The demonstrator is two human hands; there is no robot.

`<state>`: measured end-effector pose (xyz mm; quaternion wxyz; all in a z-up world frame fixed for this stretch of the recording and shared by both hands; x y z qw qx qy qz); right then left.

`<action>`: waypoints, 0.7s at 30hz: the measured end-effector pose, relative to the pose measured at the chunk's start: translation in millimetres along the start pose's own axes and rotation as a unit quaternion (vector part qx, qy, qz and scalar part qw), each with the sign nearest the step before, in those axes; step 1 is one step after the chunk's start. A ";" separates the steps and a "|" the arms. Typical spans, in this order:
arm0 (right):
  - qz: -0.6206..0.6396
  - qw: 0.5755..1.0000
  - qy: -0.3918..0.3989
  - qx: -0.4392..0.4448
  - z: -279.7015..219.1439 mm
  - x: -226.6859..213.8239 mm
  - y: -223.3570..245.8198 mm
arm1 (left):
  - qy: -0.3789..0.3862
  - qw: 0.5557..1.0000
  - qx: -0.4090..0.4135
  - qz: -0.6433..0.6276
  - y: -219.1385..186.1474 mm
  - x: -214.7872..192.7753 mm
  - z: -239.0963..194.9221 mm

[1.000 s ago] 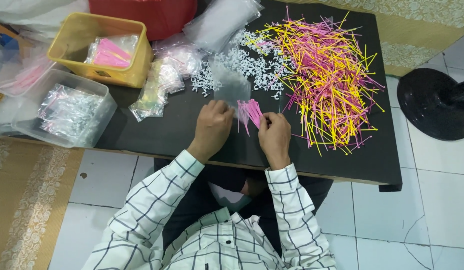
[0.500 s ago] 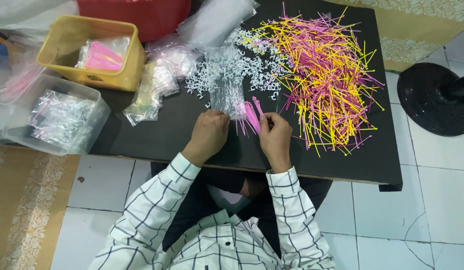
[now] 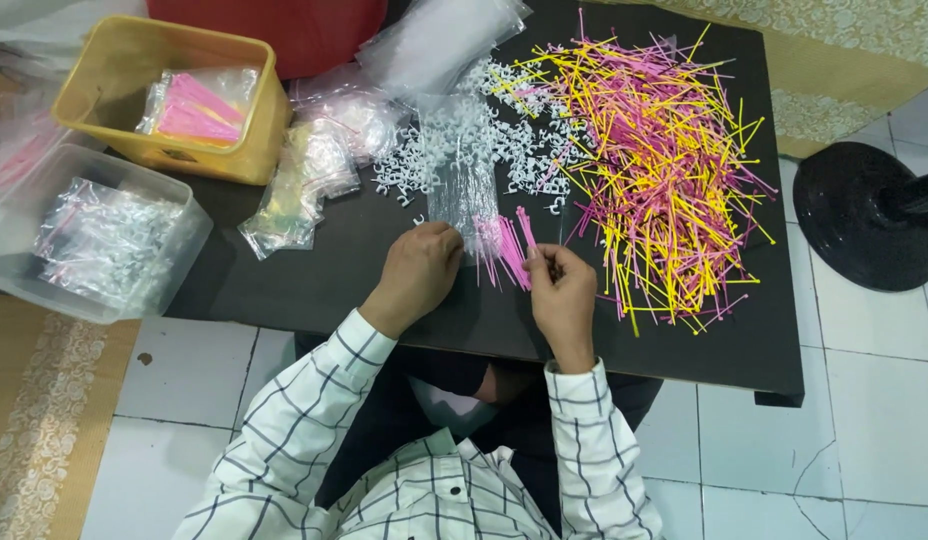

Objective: The person sorts pink plastic sticks from a mixed pile of yellow and pink sticks, then places them into a clear plastic bag. Afterward, they gather small white plastic clips from the table and arrange them into a small pile.

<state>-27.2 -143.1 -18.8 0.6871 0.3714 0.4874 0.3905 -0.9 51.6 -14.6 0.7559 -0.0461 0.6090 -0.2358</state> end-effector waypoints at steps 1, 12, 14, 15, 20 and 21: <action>0.000 1.000 0.000 0.001 -4.7 -2.2 4.0 | 0.001 1.000 0.000 0.000 -1.5 0.8 -1.4; -0.076 0.993 0.075 0.043 -16.1 1.3 26.6 | -0.133 0.986 0.041 -0.092 -22.0 -11.9 -4.0; -0.096 0.991 0.080 0.046 -11.1 4.2 27.9 | -0.142 0.984 0.065 -0.085 -27.4 -19.2 -5.6; -0.117 0.988 0.088 0.048 -8.1 5.9 28.4 | -0.150 0.982 0.087 -0.079 -30.9 -23.4 -6.3; -0.128 0.987 0.096 0.014 3.0 20.1 46.1 | -0.172 0.975 0.114 -0.087 -29.2 -16.6 -9.4; -0.119 0.989 0.092 0.012 4.8 23.0 48.7 | -0.173 0.973 0.122 -0.096 -28.1 -14.2 -9.7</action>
Point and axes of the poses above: each hand's wrist, its own z-axis towards the middle knuckle, its own x-axis out of the palm, y = z × x, the point moved 4 cm from there along z, towards the middle knuckle, and after that the axes turned 6 degrees about -x, right-handed, at the moved point
